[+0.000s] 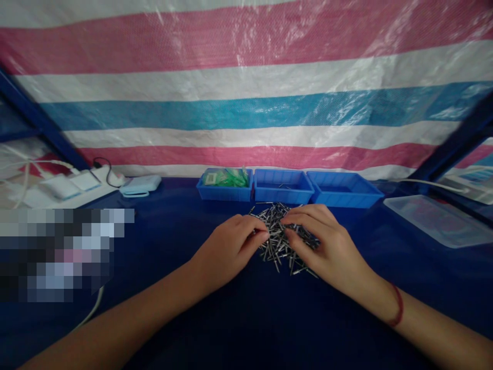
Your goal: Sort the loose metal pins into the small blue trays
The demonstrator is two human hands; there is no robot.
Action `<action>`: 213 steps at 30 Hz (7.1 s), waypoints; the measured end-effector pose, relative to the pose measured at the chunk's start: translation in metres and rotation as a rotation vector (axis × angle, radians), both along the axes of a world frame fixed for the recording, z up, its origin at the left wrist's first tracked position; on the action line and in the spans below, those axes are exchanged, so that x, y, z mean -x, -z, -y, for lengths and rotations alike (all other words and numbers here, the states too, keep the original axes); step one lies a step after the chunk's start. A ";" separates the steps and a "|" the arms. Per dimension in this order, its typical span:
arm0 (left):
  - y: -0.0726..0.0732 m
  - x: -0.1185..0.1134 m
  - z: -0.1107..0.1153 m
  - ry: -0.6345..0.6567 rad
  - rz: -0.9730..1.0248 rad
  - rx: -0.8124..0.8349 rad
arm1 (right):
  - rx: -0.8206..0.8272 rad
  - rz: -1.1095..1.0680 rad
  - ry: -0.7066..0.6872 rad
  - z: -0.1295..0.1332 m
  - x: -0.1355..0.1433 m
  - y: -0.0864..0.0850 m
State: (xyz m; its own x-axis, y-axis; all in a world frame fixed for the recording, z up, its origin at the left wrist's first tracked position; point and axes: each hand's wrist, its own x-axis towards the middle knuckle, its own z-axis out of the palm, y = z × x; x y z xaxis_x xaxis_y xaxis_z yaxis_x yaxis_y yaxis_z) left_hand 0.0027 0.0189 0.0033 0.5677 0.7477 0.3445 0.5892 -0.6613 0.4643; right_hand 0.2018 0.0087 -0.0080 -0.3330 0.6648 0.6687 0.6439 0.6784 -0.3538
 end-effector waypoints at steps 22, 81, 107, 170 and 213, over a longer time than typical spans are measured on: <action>0.008 -0.007 0.013 -0.049 0.393 -0.020 | 0.200 -0.335 -0.128 0.019 0.015 0.003; 0.009 0.006 -0.005 0.152 -0.272 -0.153 | -0.024 -0.042 0.153 -0.024 -0.011 0.014; 0.011 0.001 0.001 0.060 -0.383 -0.073 | 0.105 -0.151 0.190 -0.029 -0.013 0.020; 0.013 -0.007 0.007 -0.069 0.209 -0.032 | 0.194 -0.235 -0.041 0.010 0.013 0.006; -0.025 0.067 -0.017 -0.147 -0.514 0.337 | -0.010 -0.031 0.255 -0.028 -0.040 0.002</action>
State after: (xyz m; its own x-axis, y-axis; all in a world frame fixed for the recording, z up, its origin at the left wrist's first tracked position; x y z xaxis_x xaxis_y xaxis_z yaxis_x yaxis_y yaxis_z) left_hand -0.0647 0.0361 0.0282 0.4811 0.8504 -0.2130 0.8660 -0.4233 0.2662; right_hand 0.2419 0.0367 -0.0097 -0.1347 0.7182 0.6827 0.7835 0.4989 -0.3703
